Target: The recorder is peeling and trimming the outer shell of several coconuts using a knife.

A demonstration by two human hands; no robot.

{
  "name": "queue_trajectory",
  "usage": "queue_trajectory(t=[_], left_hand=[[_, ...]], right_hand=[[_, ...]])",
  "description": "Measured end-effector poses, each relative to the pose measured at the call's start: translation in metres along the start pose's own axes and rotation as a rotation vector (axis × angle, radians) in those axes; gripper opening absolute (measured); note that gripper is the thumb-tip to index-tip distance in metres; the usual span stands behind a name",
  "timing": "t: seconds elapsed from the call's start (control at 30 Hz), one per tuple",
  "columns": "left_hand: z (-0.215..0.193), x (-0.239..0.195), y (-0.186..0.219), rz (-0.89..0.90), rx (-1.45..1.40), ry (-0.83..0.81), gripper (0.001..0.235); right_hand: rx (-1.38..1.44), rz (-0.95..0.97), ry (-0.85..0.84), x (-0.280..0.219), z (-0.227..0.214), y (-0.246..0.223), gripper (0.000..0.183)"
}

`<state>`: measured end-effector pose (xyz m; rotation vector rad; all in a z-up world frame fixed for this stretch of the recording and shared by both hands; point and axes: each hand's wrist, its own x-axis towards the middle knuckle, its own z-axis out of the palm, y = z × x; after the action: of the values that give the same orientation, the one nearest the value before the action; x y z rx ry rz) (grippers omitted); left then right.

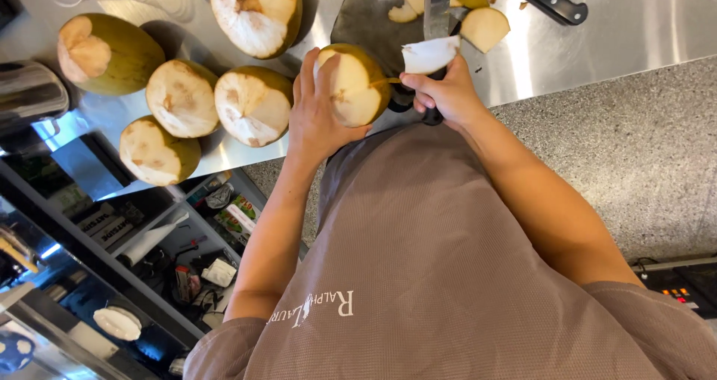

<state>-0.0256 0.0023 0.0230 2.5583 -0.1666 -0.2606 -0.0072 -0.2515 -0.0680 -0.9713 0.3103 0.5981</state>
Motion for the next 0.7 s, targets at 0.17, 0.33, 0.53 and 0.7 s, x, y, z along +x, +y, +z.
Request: queue_trajectory(t=[0.17,0.33,0.53,0.7], left_hand=[[0.003,0.012,0.012,-0.01,-0.052,-0.007,0.123],[-0.008,0.036,0.046,0.105,0.11,-0.007,0.131],[0.0,0.024,0.004,0.152,0.059,-0.036,0.098],[-0.007,0.0,-0.021,0.129,-0.086,0.042,0.091]], right_hand=[[0.062,-0.014,0.024,-0.017,0.003,-0.034,0.029],[0.008,-0.07,0.012,-0.02,0.018,-0.046,0.051],[0.034,-0.108,0.177,-0.042,-0.022,-0.07,0.055],[-0.447,-0.392,0.321,-0.064,-0.081,-0.115,0.033]])
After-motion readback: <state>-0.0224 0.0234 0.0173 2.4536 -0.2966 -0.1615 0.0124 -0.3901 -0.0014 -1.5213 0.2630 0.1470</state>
